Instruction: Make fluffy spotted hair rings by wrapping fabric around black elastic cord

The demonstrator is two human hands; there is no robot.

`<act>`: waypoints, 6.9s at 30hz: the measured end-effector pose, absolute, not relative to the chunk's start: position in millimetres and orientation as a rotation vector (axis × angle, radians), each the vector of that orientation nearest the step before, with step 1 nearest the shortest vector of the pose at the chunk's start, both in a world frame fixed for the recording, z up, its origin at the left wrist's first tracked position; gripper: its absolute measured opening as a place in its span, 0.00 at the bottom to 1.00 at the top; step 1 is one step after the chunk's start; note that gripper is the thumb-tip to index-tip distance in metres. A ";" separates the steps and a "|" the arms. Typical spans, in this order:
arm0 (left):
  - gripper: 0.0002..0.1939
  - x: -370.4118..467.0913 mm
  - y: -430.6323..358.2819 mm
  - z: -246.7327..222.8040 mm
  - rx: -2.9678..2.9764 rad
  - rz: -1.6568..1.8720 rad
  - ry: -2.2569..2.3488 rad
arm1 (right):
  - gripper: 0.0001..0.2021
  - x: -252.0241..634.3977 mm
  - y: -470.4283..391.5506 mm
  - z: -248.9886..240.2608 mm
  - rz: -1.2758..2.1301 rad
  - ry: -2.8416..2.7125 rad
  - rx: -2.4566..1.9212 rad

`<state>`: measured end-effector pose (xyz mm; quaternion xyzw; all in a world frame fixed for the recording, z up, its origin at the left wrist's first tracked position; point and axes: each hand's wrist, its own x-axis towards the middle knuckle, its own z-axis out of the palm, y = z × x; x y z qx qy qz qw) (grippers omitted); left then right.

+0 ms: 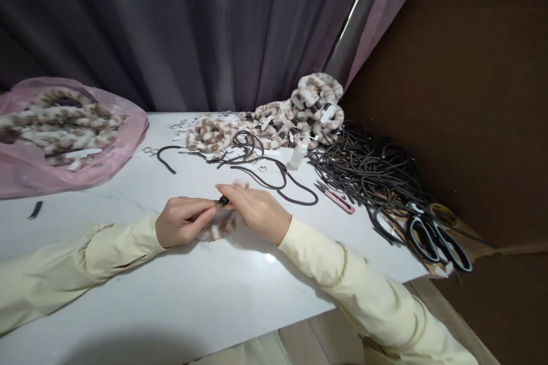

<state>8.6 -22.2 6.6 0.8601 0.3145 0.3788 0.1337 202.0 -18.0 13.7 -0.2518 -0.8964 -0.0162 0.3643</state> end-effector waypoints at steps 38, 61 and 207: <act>0.09 5.9 -9.9 11.5 2.425 1.152 0.734 | 0.18 197.7 -18.3 11.8 0.633 -2.016 -0.832; 0.17 18.1 8.2 30.0 1.609 0.322 1.066 | 0.20 198.4 -25.5 10.0 0.506 -2.406 -0.876; 0.07 25.0 -2.4 21.8 0.945 0.810 1.106 | 0.18 220.8 -46.2 54.0 0.400 -2.104 -1.567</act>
